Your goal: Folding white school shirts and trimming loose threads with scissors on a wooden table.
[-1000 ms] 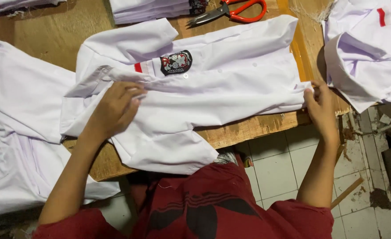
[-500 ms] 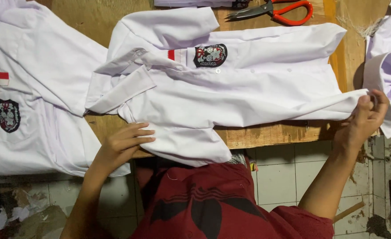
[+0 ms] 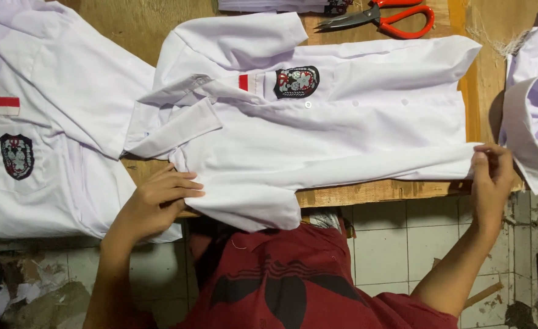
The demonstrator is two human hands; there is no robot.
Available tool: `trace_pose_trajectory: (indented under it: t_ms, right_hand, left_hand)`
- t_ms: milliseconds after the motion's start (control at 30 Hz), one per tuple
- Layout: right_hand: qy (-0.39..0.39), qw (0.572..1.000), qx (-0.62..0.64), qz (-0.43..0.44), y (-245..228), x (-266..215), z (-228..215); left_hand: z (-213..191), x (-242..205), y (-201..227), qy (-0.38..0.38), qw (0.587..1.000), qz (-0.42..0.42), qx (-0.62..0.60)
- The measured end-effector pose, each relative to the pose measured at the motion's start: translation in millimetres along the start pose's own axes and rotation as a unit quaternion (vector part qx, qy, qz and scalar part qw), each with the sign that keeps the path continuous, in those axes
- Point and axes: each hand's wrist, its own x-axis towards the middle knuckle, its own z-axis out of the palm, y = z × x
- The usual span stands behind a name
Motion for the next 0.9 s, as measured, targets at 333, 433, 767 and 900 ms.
trace_pose_trajectory:
  t_ms: [333,433,767,900]
  right_hand:
    - [0.058,0.955,-0.122,-0.265,-94,30,53]
    - [-0.077,0.94,-0.03,-0.33,-177,27,115]
    - [-0.264,0.847,-0.06,-0.458,-294,35,289]
    - [-0.194,0.867,-0.19,-0.418,-288,49,330]
  left_hand:
    - [-41,60,40,0.123,0.977,0.034,0.168]
    - [-27,87,22,0.127,0.96,0.031,0.248]
    - [-16,125,-9,-0.06,0.967,-0.119,0.215]
    - [-31,128,-8,-0.025,0.976,-0.157,0.15]
